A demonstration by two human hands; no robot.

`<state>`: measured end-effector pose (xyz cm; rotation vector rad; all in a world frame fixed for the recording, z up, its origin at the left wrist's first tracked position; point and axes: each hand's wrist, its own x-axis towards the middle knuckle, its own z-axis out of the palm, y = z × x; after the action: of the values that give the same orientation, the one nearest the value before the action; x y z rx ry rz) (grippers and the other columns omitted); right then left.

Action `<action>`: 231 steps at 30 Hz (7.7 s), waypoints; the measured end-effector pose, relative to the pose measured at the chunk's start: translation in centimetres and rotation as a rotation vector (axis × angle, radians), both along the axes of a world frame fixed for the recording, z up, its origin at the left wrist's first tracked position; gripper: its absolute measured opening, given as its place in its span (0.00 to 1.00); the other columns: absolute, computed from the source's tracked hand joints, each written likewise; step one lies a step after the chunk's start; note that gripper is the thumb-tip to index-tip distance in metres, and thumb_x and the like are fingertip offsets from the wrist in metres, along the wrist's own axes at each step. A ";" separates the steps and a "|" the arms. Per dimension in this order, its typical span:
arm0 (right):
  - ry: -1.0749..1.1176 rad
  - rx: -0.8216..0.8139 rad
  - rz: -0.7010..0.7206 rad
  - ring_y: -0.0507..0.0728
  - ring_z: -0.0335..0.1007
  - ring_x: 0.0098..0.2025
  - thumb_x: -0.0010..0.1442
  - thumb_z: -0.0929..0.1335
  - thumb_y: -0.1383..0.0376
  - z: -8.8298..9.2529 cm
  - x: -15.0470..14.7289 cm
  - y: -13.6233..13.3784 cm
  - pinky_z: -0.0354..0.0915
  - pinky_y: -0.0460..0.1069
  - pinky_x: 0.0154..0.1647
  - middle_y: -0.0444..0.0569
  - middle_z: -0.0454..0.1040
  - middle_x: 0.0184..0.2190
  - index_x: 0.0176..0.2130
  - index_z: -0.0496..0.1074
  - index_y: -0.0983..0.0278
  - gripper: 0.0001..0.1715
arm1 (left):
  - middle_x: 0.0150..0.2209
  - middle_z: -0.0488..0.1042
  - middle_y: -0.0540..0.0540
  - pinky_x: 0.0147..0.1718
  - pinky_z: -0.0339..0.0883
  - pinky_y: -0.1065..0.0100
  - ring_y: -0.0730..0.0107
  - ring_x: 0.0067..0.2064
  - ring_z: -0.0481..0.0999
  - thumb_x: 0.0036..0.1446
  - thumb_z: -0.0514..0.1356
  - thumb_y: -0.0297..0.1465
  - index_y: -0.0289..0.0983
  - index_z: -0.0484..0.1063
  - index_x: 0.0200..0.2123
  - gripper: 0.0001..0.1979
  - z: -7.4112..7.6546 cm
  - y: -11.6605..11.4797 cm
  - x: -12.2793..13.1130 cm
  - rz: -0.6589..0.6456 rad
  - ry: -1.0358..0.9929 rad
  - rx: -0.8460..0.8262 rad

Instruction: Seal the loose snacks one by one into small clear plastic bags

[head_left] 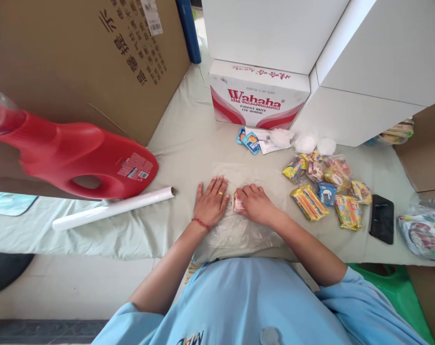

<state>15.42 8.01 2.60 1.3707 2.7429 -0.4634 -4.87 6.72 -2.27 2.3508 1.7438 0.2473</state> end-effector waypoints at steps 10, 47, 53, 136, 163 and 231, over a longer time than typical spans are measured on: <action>0.282 -0.004 -0.019 0.69 0.59 0.64 0.63 0.74 0.51 1.2 2.8 -1.0 0.59 0.65 0.65 0.63 0.65 0.65 0.69 0.58 0.66 0.45 | 0.75 0.55 0.38 0.72 0.43 0.42 0.55 0.76 0.52 0.72 0.45 0.40 0.39 0.60 0.71 0.28 0.6 -0.4 -1.4 -0.015 -0.130 0.080; 0.233 0.175 -0.375 0.63 0.68 0.48 0.72 0.62 0.64 1.2 7.6 -0.7 0.64 0.54 0.49 0.58 0.74 0.42 0.49 0.79 0.65 0.17 | 0.25 0.72 0.51 0.30 0.60 0.68 0.70 0.27 0.66 0.66 0.51 0.50 0.39 0.71 0.31 0.22 1.1 2.9 -4.2 0.153 -0.698 -0.334; 0.176 -0.135 -0.224 0.56 0.72 0.43 0.72 0.64 0.60 1.3 2.5 -0.9 0.63 0.48 0.39 0.51 0.72 0.48 0.62 0.73 0.52 0.21 | 0.34 0.76 0.47 0.36 0.66 0.65 0.65 0.34 0.73 0.67 0.52 0.45 0.39 0.74 0.41 0.18 1.5 2.7 -4.0 0.307 -0.687 -0.159; 0.553 -0.223 0.036 0.64 0.57 0.69 0.69 0.63 0.70 -2.8 4.7 -6.3 0.57 0.64 0.71 0.60 0.66 0.65 0.58 0.75 0.63 0.21 | 0.55 0.74 0.29 0.60 0.63 0.43 0.40 0.62 0.71 0.54 0.61 0.28 0.36 0.73 0.44 0.13 5.0 -4.5 7.5 -0.159 -0.120 0.056; 0.713 -0.196 -0.351 0.59 0.77 0.46 0.73 0.63 0.62 -1.1 7.9 -5.5 0.73 0.54 0.49 0.51 0.80 0.45 0.50 0.77 0.59 0.15 | 0.69 0.66 0.38 0.73 0.30 0.41 0.56 0.73 0.59 0.67 0.50 0.25 0.38 0.58 0.71 0.30 -0.1 -5.0 7.3 -0.178 -0.118 0.215; 1.089 -0.285 -0.953 0.58 0.76 0.39 0.59 0.73 0.52 -1.1 13.4 -8.6 0.74 0.54 0.42 0.48 0.79 0.38 0.45 0.75 0.59 0.19 | 0.55 0.72 0.38 0.56 0.72 0.52 0.59 0.59 0.74 0.67 0.54 0.29 0.40 0.67 0.48 0.08 1.2 -6.4 6.6 -0.043 -0.836 0.030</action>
<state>28.86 -0.61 1.54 2.8370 2.0270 -2.0294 1.68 0.33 -1.06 1.8558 1.2608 1.0659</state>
